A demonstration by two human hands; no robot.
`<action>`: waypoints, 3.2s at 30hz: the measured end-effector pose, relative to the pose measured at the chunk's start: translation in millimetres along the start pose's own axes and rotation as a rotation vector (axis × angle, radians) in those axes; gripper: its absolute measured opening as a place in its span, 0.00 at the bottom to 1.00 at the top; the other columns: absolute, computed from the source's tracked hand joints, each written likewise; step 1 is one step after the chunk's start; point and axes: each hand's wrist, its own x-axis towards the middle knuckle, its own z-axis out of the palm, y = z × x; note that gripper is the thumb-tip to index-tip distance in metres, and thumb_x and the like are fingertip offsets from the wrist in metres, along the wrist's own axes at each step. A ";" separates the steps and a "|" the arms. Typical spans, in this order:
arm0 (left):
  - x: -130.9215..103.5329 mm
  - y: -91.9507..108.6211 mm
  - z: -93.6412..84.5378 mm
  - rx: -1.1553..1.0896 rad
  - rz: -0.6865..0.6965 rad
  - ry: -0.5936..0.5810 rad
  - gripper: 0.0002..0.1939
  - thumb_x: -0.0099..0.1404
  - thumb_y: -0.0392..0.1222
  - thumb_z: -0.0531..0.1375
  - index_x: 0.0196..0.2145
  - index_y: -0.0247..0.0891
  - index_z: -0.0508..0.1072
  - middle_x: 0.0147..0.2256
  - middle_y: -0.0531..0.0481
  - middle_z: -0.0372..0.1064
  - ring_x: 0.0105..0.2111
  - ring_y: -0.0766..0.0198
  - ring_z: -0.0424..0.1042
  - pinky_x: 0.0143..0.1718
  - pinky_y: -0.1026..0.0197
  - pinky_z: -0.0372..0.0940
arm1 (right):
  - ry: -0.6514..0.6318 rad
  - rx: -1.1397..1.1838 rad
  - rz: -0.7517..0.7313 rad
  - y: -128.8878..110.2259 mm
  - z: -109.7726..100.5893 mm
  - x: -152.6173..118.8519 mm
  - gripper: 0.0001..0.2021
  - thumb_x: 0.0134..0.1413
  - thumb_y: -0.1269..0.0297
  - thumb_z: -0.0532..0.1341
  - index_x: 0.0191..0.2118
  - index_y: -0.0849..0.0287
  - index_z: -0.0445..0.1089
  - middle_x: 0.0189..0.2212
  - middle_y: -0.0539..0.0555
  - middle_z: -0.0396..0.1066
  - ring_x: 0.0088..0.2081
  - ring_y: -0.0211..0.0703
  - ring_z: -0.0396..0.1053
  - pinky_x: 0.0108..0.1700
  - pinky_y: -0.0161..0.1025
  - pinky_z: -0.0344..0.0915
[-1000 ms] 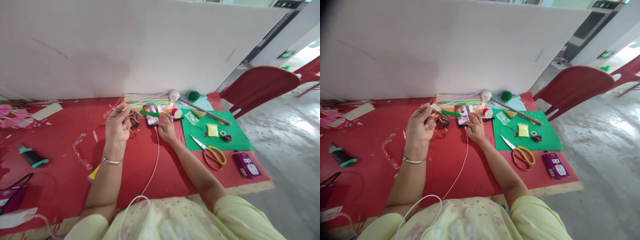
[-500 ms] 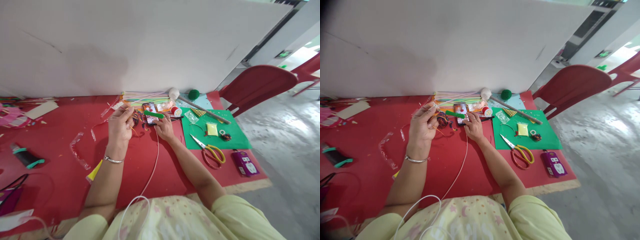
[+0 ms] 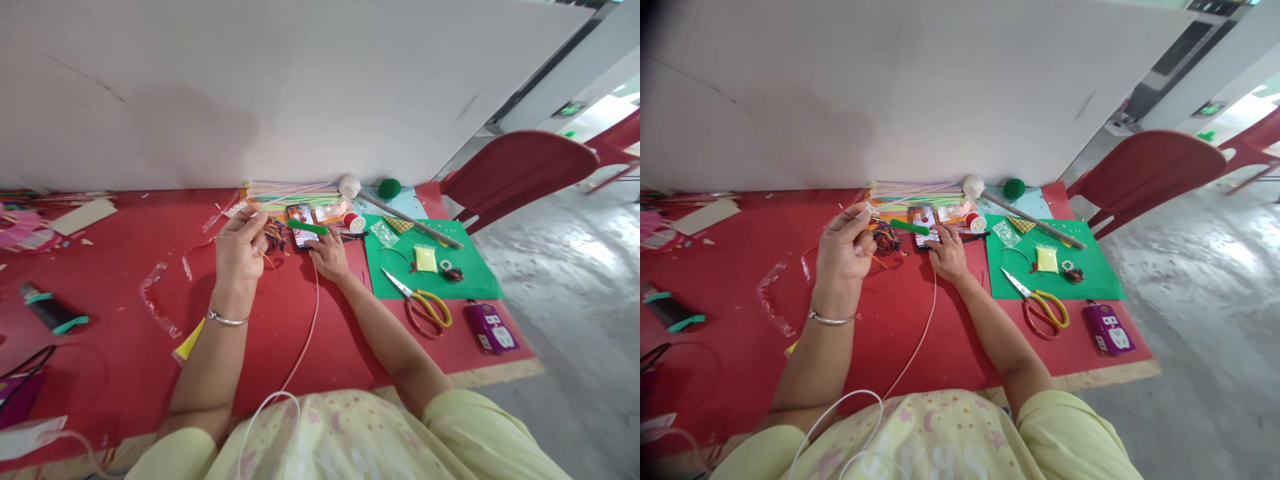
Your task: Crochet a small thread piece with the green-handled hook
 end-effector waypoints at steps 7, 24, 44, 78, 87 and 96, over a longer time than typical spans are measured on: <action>0.8 0.5 -0.8 0.005 -0.007 0.003 0.14 0.49 0.36 0.75 0.33 0.41 0.79 0.20 0.61 0.62 0.13 0.78 0.46 0.14 0.64 0.38 | 0.023 -0.013 -0.025 2.3 0.4 0.4 0.18 0.61 0.69 0.57 0.51 0.55 0.80 0.62 0.60 0.67 0.67 0.59 0.56 0.70 0.59 0.54; 0.0 -0.4 -0.3 0.000 -0.010 -0.019 0.15 0.48 0.36 0.76 0.33 0.40 0.78 0.21 0.61 0.62 0.13 0.79 0.47 0.13 0.65 0.38 | -0.079 0.019 0.000 -1.9 0.4 0.9 0.22 0.58 0.72 0.57 0.54 0.53 0.80 0.64 0.59 0.65 0.69 0.62 0.52 0.73 0.63 0.49; -0.8 0.0 2.0 -0.020 -0.018 0.000 0.15 0.48 0.34 0.75 0.34 0.39 0.79 0.20 0.62 0.62 0.12 0.80 0.47 0.13 0.67 0.40 | -0.015 0.009 -0.015 2.9 1.9 0.3 0.19 0.60 0.70 0.57 0.52 0.57 0.80 0.60 0.61 0.68 0.67 0.59 0.55 0.70 0.60 0.52; -12.3 -5.5 7.7 0.013 -0.045 -0.028 0.15 0.48 0.36 0.75 0.33 0.37 0.77 0.20 0.61 0.64 0.12 0.80 0.47 0.14 0.68 0.40 | 0.171 0.492 0.208 -6.1 -10.2 4.0 0.13 0.56 0.68 0.61 0.46 0.57 0.77 0.50 0.60 0.76 0.52 0.51 0.73 0.56 0.50 0.71; -36.5 -15.7 1.1 0.082 -0.102 -0.021 0.16 0.45 0.35 0.76 0.33 0.34 0.78 0.26 0.55 0.71 0.14 0.81 0.52 0.14 0.71 0.43 | -0.174 1.443 0.293 -91.3 -75.0 23.1 0.23 0.52 0.51 0.73 0.45 0.50 0.61 0.53 0.51 0.75 0.27 0.32 0.72 0.25 0.31 0.69; -47.3 -24.1 -5.1 0.131 -0.075 -0.064 0.15 0.51 0.40 0.75 0.36 0.34 0.81 0.29 0.52 0.73 0.15 0.81 0.52 0.14 0.71 0.43 | -0.086 1.215 0.440 -107.1 -83.5 19.1 0.27 0.63 0.38 0.59 0.30 0.60 0.72 0.27 0.53 0.74 0.28 0.38 0.75 0.26 0.32 0.68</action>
